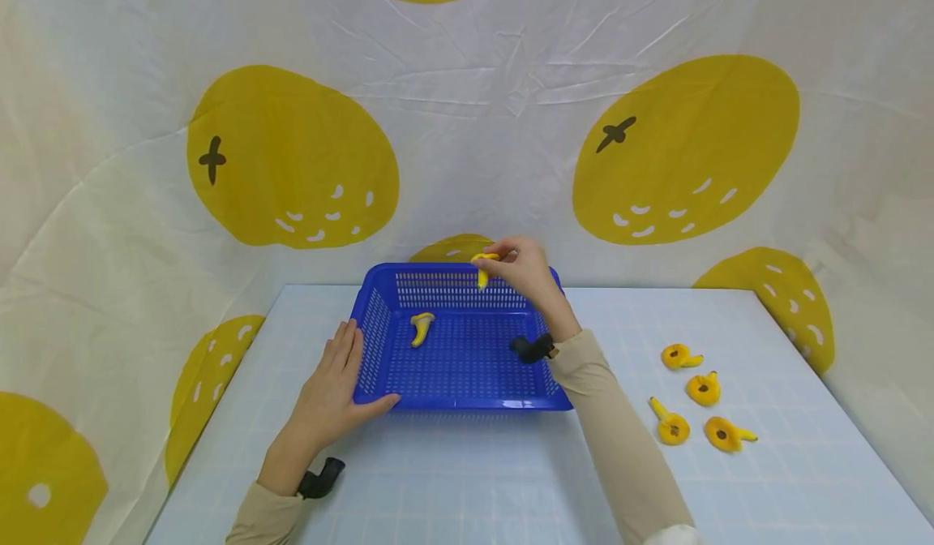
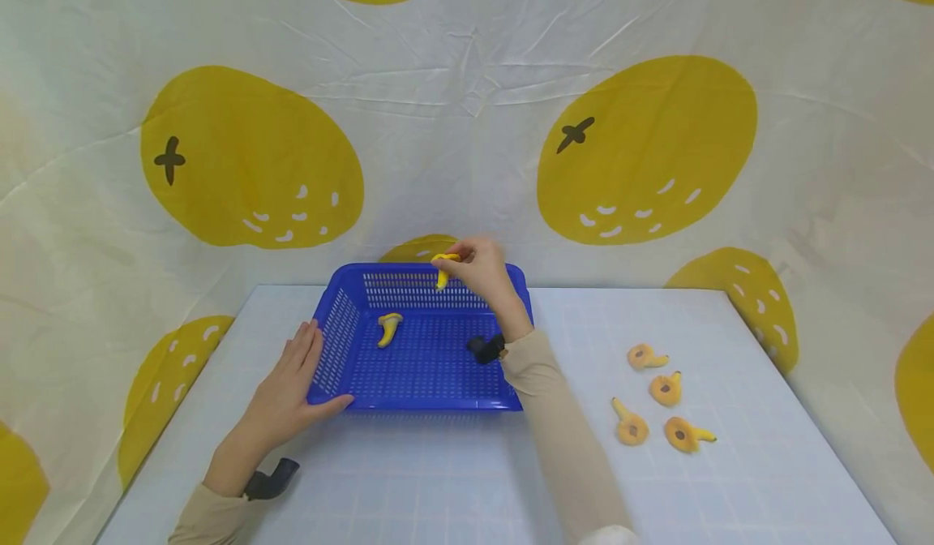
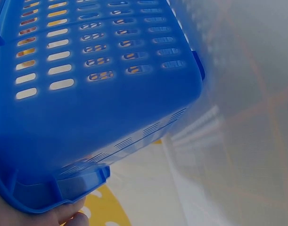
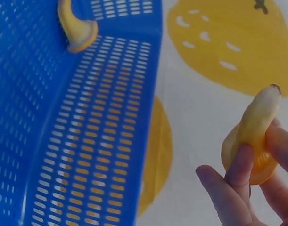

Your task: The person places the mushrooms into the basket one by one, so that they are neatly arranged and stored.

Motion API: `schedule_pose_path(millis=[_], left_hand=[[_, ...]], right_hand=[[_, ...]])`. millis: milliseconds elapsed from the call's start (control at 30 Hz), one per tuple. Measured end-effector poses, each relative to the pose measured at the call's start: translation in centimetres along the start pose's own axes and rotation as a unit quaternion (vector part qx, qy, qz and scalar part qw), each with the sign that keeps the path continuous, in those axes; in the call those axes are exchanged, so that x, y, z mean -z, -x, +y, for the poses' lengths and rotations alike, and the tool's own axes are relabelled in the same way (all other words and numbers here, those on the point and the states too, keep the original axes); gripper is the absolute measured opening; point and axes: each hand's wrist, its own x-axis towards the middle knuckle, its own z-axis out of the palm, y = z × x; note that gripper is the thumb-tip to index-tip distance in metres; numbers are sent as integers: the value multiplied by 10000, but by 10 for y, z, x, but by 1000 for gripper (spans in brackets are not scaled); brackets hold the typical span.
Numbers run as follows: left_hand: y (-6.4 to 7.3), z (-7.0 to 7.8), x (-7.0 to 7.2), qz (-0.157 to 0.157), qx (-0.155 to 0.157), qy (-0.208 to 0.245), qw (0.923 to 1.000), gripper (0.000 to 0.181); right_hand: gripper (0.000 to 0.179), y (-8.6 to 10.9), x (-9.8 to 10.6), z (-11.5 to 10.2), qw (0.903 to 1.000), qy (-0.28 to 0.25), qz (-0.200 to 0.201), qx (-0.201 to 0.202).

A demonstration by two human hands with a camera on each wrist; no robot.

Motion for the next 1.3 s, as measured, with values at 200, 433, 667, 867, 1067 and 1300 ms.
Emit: schedule_pose_path(millis=[200, 433, 667, 867, 1067, 1300], left_hand=[[0, -1, 0, 12, -27, 16, 10000, 118], [0, 0, 0, 30, -38, 6, 10000, 118], [0, 0, 0, 37, -56, -37, 10000, 118], [0, 0, 0, 41, -34, -61, 10000, 119], [1, 0, 1, 60, 8, -101, 9999, 119], [1, 1, 0, 19, 27, -98, 9999, 119]], right_hand=[[21, -5, -17, 8, 9982, 512, -241, 191], [20, -2, -32, 21, 9932, 1072, -442, -114], [18, -1, -43, 28, 9892, 1335, -520, -311], [13, -3, -51, 37, 9875, 1352, -653, -488], [13, -4, -60, 47, 9806, 1667, -850, -586], [13, -5, -65, 57, 9707, 2006, -1116, -712]])
